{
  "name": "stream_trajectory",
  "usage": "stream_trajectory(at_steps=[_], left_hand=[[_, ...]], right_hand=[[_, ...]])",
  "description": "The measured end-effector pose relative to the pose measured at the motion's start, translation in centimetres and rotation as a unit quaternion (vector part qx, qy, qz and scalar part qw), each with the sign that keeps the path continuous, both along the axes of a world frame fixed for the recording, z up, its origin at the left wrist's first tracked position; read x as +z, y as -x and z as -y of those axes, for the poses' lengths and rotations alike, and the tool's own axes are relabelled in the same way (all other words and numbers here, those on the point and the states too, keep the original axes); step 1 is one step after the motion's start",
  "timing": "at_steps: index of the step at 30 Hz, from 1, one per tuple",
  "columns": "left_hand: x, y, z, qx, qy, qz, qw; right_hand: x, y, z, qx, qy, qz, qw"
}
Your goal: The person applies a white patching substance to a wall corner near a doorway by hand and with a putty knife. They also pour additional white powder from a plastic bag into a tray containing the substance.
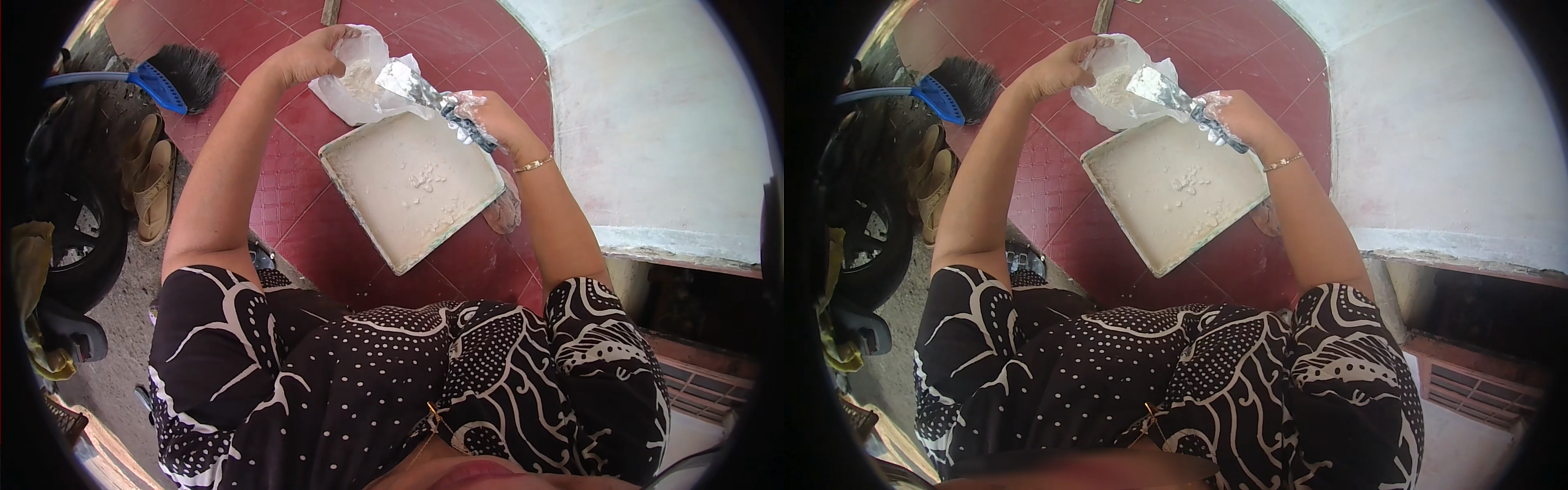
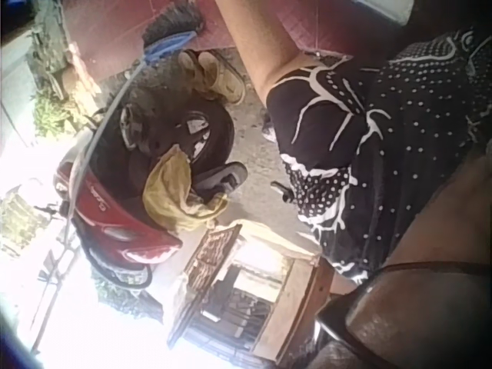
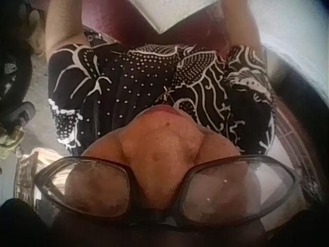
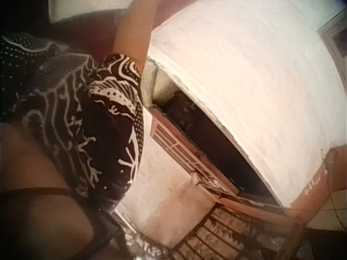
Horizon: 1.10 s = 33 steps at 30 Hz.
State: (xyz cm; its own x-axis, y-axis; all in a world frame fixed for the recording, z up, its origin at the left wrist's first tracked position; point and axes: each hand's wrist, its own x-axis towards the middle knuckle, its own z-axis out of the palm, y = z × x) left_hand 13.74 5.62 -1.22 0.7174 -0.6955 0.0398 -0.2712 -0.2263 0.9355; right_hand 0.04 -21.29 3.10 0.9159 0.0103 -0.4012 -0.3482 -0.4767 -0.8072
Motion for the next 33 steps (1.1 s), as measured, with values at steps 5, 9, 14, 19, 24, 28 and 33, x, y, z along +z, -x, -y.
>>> stream_trajectory(at_steps=[5, 9, 14, 19, 24, 28, 33], left_hand=[[0.0, 0.5, 0.7, 0.012, -0.008, -0.002, 1.0], [1.7, 1.8, 1.7, -0.008, -0.001, -0.01, 1.0], [1.5, 2.6, 3.2, -0.016, 0.009, 0.0, 1.0], [1.3, 2.9, 4.6, -0.018, 0.031, 0.08, 0.996], [1.0, 2.4, 2.8, 0.019, 0.015, 0.018, 1.0], [0.8, 1.8, 1.2, 0.032, 0.031, 0.008, 0.999], [0.5, 1.1, 0.0, 0.037, 0.046, -0.03, 0.998]], right_hand=[[-3.0, -7.3, -4.7, 0.174, 0.432, 0.02, 0.885], [-5.8, -9.9, -7.0, 0.173, 0.489, 0.0, 0.855], [-7.0, -10.2, -8.6, 0.18, 0.413, -0.005, 0.893], [-12.0, -11.1, -5.6, 0.187, 0.363, 0.083, 0.909], [-9.4, -9.0, -7.2, 0.083, 0.167, 0.0, 0.982], [-8.2, -7.7, -5.5, 0.015, 0.081, -0.047, 0.996], [-6.6, -5.0, -3.1, -0.028, 0.06, -0.028, 0.997]])
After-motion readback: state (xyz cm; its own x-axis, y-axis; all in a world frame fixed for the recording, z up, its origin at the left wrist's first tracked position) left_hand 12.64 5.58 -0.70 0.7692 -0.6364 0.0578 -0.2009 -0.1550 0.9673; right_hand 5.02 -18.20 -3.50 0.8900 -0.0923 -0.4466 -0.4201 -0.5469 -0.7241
